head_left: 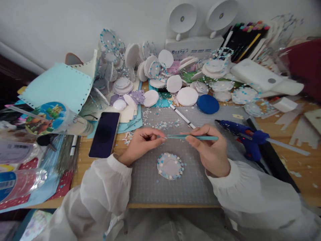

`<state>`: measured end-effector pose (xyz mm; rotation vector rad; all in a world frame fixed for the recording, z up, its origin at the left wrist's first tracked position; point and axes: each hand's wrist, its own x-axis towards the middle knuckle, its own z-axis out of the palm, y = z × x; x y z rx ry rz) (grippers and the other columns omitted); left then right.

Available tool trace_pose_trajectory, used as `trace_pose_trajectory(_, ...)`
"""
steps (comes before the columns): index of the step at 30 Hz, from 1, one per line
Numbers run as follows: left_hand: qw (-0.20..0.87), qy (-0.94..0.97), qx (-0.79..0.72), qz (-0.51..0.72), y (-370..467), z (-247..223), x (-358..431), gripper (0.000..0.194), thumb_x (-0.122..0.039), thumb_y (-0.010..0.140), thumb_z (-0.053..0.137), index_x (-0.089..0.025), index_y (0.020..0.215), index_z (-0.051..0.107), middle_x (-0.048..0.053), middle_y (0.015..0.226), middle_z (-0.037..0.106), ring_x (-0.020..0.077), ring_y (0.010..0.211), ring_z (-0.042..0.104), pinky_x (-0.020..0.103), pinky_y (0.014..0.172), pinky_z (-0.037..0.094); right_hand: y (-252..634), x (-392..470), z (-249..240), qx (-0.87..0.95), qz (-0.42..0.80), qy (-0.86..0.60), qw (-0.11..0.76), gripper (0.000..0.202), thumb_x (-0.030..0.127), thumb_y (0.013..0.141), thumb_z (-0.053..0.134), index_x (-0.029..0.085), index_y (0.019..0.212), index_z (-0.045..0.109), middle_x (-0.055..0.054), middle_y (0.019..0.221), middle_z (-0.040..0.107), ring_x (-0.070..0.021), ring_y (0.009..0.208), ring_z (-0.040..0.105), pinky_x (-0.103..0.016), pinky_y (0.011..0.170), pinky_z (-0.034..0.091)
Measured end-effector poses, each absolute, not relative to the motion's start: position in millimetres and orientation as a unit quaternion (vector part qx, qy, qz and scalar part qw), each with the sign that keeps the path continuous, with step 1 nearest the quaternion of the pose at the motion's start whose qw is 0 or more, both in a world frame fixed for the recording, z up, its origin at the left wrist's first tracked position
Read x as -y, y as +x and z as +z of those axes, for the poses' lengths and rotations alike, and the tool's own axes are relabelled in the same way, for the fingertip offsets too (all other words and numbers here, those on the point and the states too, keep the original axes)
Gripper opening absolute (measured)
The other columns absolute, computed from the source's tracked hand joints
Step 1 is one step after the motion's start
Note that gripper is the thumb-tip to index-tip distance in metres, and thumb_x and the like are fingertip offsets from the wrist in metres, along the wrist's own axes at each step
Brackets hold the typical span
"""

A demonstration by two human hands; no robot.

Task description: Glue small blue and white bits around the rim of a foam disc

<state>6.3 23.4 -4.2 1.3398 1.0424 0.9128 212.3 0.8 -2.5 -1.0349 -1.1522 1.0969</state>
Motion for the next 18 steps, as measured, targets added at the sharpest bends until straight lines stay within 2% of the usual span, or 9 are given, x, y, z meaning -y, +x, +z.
trace_pose_trajectory(9, 0.578, 0.59, -0.43, 0.364, 5.5, -5.4, -22.9, 0.017, -0.031, 0.075, 0.071, -0.016, 0.08, 0.071, -0.008, 0.05, 0.03, 0.0047, 0.045, 0.025, 0.02, 0.044, 0.02, 212.1, 2.2, 4.0, 0.519, 0.461, -0.452, 0.56, 0.019, 0.025, 0.072, 0.077, 0.023, 0.075, 0.058, 0.0, 0.077, 0.065, -0.0199, 0.075, 0.07, -0.033, 0.069, 0.055)
trace_pose_trajectory(15, 0.586, 0.594, -0.426, 0.35, 5.2, -4.4, -22.0, 0.017, -0.031, 0.075, 0.07, -0.015, 0.079, 0.07, -0.008, 0.051, 0.031, 0.0049, 0.046, 0.026, 0.02, 0.045, 0.021, 213.3, 1.1, 2.0, 0.525, 0.455, -0.454, 0.558, 0.019, 0.028, 0.071, 0.077, 0.023, 0.071, 0.059, -0.001, 0.073, 0.066, -0.0208, 0.074, 0.069, -0.035, 0.067, 0.055)
trace_pose_trajectory(18, 0.586, 0.594, -0.423, 0.353, 5.6, -3.2, -22.1, 0.015, -0.029, 0.074, 0.07, -0.015, 0.078, 0.069, -0.008, 0.051, 0.03, 0.005, 0.046, 0.026, 0.02, 0.046, 0.022, 214.3, -2.2, -2.0, 0.486, 0.492, -0.464, 0.554, 0.022, 0.031, 0.069, 0.079, 0.023, 0.07, 0.059, 0.001, 0.069, 0.063, -0.0175, 0.064, 0.065, -0.036, 0.065, 0.055)
